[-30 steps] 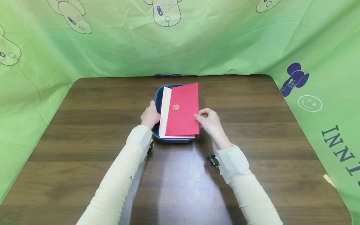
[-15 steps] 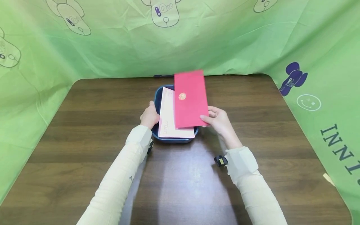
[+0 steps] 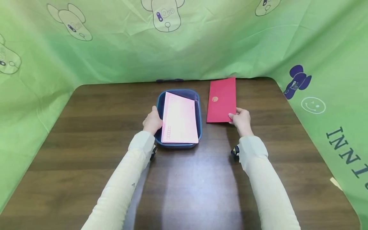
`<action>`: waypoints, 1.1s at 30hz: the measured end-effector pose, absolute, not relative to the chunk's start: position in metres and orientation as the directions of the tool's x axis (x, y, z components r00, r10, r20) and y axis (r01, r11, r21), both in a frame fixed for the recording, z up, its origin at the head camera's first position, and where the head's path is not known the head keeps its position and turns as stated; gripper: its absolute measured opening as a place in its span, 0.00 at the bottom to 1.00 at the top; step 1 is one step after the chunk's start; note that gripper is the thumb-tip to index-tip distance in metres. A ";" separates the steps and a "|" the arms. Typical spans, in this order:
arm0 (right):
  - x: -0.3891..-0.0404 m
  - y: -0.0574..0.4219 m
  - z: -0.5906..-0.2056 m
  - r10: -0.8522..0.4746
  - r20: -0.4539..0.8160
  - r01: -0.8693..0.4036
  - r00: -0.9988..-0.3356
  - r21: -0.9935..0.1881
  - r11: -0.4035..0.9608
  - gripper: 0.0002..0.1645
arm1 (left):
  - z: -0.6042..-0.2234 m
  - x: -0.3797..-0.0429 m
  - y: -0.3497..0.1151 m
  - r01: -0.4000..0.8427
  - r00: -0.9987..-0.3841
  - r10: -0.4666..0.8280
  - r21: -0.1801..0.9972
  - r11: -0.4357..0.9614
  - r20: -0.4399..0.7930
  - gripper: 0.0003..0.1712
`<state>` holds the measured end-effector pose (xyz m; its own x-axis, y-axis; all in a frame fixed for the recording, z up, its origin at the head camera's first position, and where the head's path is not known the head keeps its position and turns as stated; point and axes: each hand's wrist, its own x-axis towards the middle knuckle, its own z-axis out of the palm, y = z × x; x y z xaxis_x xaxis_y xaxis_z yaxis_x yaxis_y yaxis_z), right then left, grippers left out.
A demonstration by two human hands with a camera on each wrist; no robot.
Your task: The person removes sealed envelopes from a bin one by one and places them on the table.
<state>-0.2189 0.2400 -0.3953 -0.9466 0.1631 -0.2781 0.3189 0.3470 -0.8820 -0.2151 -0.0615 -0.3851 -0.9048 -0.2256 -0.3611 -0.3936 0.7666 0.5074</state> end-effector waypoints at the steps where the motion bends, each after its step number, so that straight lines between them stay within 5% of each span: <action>1: -0.220 0.241 -0.397 0.175 -0.274 0.324 -0.946 -0.842 0.431 0.34 | -0.386 -0.215 -0.061 -0.390 -0.906 -0.222 0.508 0.768 -0.361 0.40; 5: -0.221 0.236 -0.403 0.228 -0.228 0.321 -0.947 -0.628 0.709 0.39 | -0.388 -0.215 -0.060 -0.383 -0.908 -0.219 0.497 0.779 -0.357 0.38; 9: -0.220 0.222 -0.407 0.212 -0.192 0.282 -0.958 -0.505 0.816 0.43 | -0.388 -0.215 -0.060 -0.387 -0.908 -0.225 0.497 0.777 -0.355 0.37; 16: -0.221 0.202 -0.411 0.087 -0.207 0.166 -0.974 -0.404 0.900 0.38 | -0.388 -0.214 -0.062 -0.395 -0.905 -0.221 0.523 0.755 -0.364 0.43; 33: -0.228 0.186 -0.413 0.062 -0.243 0.156 -0.968 -0.390 0.908 0.37 | -0.388 -0.215 -0.062 -0.407 -0.901 -0.234 0.525 0.747 -0.366 0.42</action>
<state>-0.2283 0.1856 -0.4126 -0.9680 0.0623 -0.2431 0.1563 0.9075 -0.3898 -0.2153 -0.0623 -0.3879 -0.9008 -0.2338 -0.3658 -0.4072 0.7471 0.5253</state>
